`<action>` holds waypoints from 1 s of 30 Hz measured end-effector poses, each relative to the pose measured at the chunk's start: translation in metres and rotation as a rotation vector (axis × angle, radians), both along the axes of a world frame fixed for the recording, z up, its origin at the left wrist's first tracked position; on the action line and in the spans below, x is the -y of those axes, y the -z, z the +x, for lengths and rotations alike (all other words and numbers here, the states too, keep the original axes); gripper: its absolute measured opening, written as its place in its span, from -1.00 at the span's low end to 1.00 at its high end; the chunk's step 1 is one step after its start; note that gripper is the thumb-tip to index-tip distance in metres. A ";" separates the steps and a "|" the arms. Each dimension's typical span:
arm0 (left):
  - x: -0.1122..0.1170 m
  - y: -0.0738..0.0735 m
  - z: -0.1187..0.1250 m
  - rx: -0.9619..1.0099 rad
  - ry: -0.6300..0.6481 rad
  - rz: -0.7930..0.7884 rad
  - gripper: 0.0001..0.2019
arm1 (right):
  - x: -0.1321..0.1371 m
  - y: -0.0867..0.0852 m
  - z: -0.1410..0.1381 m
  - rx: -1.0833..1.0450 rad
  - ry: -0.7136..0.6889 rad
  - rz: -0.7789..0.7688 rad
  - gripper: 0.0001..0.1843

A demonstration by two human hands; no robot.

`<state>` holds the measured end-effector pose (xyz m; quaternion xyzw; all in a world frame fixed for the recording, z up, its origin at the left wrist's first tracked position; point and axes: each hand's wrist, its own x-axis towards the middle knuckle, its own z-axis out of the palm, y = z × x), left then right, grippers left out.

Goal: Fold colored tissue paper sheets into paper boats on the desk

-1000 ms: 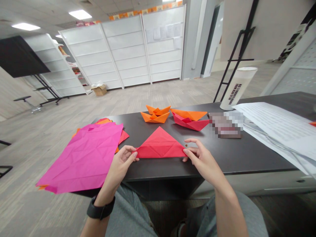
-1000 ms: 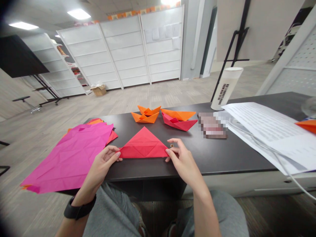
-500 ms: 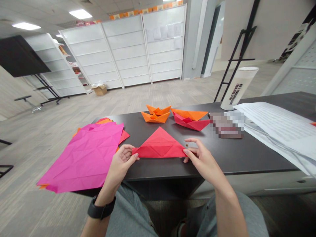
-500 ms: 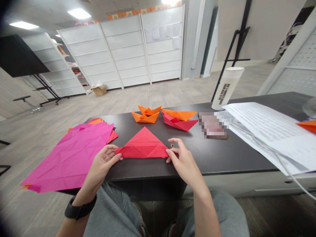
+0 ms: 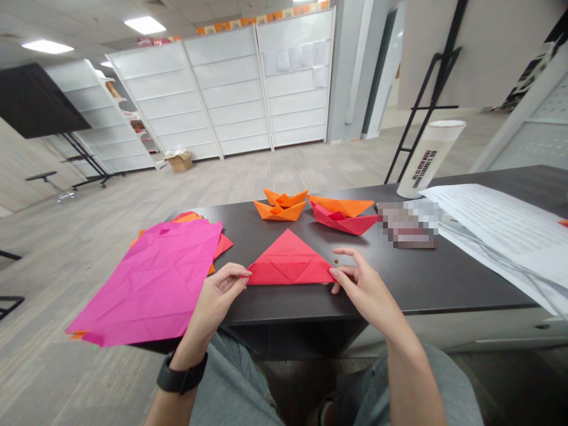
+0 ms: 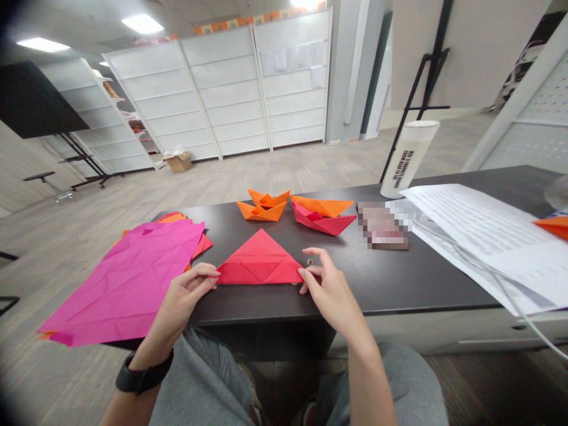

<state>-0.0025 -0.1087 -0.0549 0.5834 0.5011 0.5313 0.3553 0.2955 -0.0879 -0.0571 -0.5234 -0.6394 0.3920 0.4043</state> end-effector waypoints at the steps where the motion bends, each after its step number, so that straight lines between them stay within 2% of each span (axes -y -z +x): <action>1: 0.001 -0.001 0.000 -0.010 0.004 -0.001 -0.91 | 0.000 0.000 0.000 0.002 0.004 -0.001 -0.60; 6: 0.002 -0.007 0.003 -0.033 0.005 -0.025 -0.85 | 0.000 0.001 0.000 0.000 0.017 -0.001 -0.57; 13: 0.000 0.000 0.000 0.084 -0.049 -0.115 -0.72 | -0.001 0.000 0.000 0.035 -0.007 0.030 -0.60; 17: 0.001 -0.001 0.000 0.058 -0.050 -0.171 -0.75 | -0.001 -0.002 0.001 0.066 -0.040 0.027 -0.68; 23: 0.002 -0.004 0.002 0.041 -0.049 -0.163 -0.80 | 0.000 -0.002 0.000 0.043 -0.029 0.017 -0.70; 30: 0.002 -0.001 0.000 0.054 -0.069 -0.157 -0.74 | 0.002 -0.006 0.000 0.058 -0.033 0.023 -0.81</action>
